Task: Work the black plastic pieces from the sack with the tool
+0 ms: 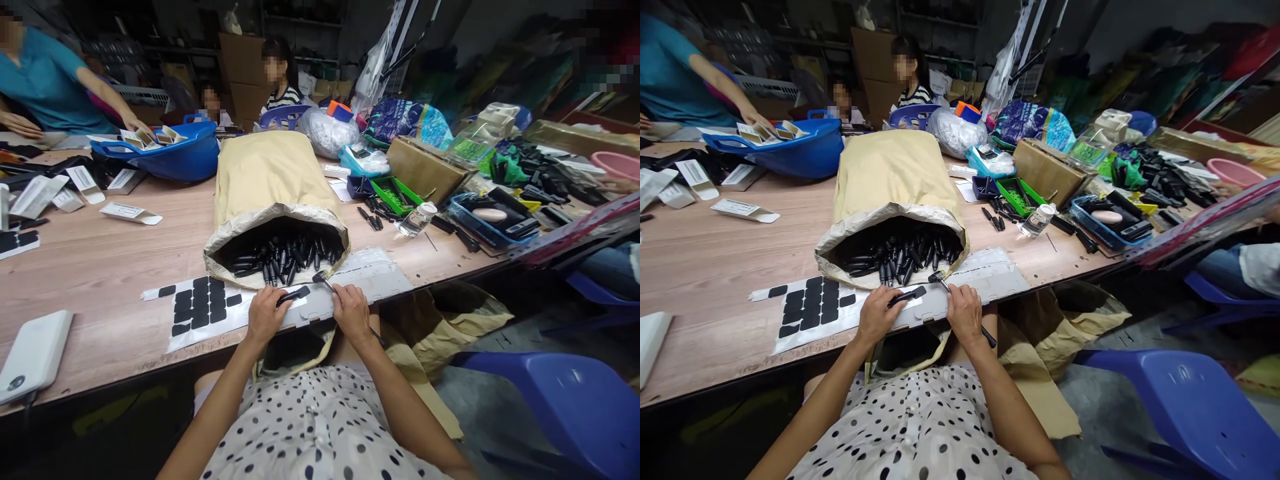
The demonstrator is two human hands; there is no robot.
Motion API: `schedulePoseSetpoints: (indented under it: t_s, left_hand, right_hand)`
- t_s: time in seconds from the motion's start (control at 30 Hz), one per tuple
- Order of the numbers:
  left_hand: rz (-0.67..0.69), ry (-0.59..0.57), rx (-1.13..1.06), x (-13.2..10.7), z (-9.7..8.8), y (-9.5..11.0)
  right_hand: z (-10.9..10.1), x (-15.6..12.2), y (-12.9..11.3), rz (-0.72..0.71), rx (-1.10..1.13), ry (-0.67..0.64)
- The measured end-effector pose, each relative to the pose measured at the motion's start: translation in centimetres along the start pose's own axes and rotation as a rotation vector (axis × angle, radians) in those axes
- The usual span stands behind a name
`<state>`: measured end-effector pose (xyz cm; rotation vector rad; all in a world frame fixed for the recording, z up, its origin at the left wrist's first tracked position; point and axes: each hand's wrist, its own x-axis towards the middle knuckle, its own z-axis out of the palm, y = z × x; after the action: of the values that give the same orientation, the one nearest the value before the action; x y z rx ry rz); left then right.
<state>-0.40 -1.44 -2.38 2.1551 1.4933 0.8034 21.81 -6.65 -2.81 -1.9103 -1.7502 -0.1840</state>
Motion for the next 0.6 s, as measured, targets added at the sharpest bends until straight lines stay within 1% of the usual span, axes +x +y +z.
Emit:
schedulePoseSetpoints:
  t_s: [0.1,0.23,0.3,0.4,0.6]
  left_hand:
    - [0.009,-0.005,-0.024,0.3,0.0,-0.3]
    - [-0.014,0.004,-0.046,0.3,0.1,-0.4]
    - [-0.027,0.006,-0.049,0.3,0.1,-0.4]
    - [-0.045,-0.005,-0.058,0.3,0.0,-0.3]
    - [-0.063,-0.019,-0.075,0.4,-0.1,-0.2]
  right_hand:
    - [-0.5,-0.3,-0.7,0.006,0.157,0.011]
    - [-1.1,-0.9,-2.6,-0.023,0.411,-0.035]
    - [-1.4,-1.2,-3.5,-0.049,0.482,-0.050]
    - [-1.7,-1.5,-4.5,-0.088,0.504,-0.051]
    - [-1.8,-1.7,-5.0,-0.181,0.415,-0.090]
